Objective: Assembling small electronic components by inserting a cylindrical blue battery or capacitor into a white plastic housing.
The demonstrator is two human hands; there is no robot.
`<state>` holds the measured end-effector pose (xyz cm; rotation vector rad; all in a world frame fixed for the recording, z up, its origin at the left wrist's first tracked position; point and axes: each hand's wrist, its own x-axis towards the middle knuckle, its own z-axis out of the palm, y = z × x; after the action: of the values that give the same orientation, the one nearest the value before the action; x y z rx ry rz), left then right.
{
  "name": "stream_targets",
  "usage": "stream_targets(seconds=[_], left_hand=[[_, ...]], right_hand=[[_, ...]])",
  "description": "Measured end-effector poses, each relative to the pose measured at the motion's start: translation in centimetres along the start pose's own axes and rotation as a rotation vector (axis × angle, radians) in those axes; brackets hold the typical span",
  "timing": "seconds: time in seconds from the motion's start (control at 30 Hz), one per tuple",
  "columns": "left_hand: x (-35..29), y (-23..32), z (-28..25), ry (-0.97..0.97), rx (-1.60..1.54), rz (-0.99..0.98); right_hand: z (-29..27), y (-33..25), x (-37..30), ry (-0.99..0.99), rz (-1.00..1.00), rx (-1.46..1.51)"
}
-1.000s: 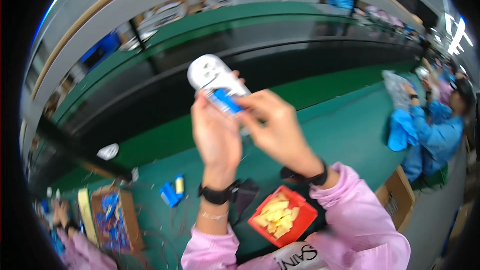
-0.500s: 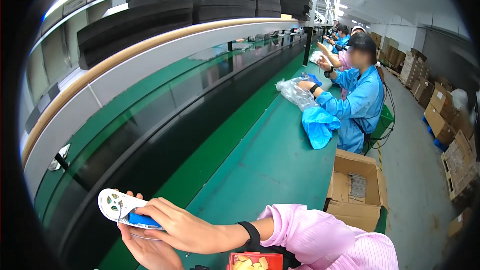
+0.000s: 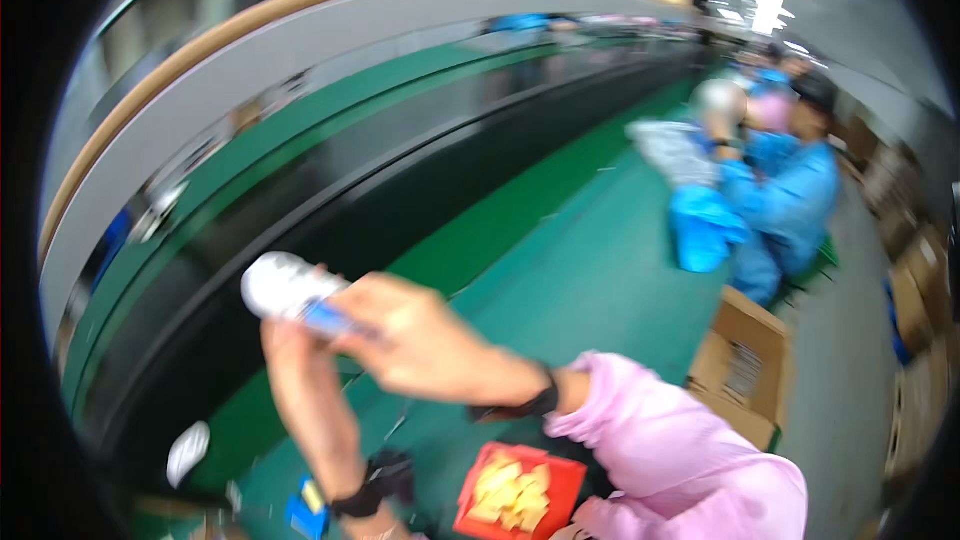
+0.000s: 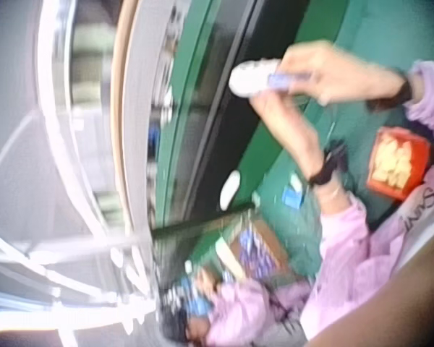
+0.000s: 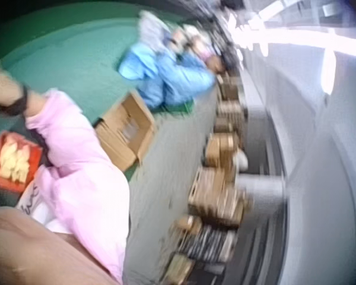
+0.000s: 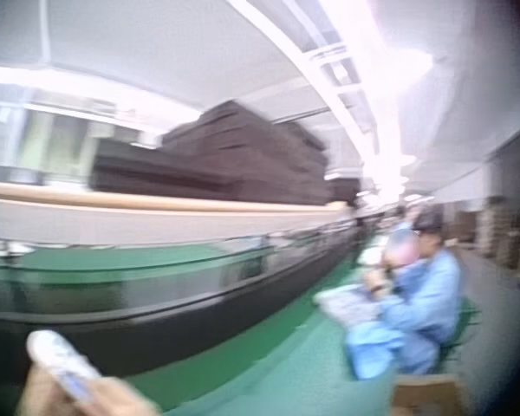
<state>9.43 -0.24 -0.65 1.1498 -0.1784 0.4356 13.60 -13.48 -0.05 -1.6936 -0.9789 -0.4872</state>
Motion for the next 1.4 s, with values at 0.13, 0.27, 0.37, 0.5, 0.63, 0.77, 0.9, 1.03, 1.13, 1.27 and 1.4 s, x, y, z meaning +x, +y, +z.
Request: stream_targets(seconds=[0.13, 0.27, 0.37, 0.5, 0.63, 0.77, 0.9, 1.03, 1.13, 1.27, 1.4], left_hand=[[0.1, -0.7, -3.2, -0.025, 0.248, -0.001], [0.1, 0.2, -4.9, 0.147, 0.414, -0.019], [-0.7, 2.8, -5.4, -0.031, 0.49, -0.31], [0.3, 0.6, -7.8, 0.099, 0.295, -0.198], [1.6, -4.2, -11.4, 0.494, -0.023, 0.02], [3.8, -12.5, -14.7, 0.742, 0.597, -0.094], [4.5, -15.0, -15.6, 0.658, 0.489, -0.183], [2.6, -12.5, -16.2, 0.309, 0.858, -0.223], [0.2, -7.0, -15.7, -0.04, 1.232, -0.391], [-8.8, 0.1, -15.8, 0.145, 1.789, -0.425], [-15.2, 0.2, -16.4, 0.276, 2.075, -0.428]], right_hand=[[0.7, 0.4, 0.5, -0.091, 0.028, -0.05], [-0.9, -0.7, 0.9, -0.445, -0.005, -0.155], [-1.5, -0.4, 0.6, -0.418, -0.086, -0.252], [-1.3, -0.3, 1.1, -0.276, -0.234, -0.422], [-2.8, -1.2, 1.4, -0.162, -0.211, -0.455], [-3.2, -1.0, 1.4, -0.253, -0.162, -0.316], [-2.7, -1.0, 1.4, -0.318, -0.108, -0.236], [-2.5, -0.9, 1.4, -0.334, -0.097, -0.204], [-3.0, -0.1, 1.3, -0.334, -0.091, -0.205], [-2.8, -0.6, 1.2, -0.383, -0.063, -0.172], [-1.6, -1.3, 1.0, -0.423, -0.076, -0.074]])
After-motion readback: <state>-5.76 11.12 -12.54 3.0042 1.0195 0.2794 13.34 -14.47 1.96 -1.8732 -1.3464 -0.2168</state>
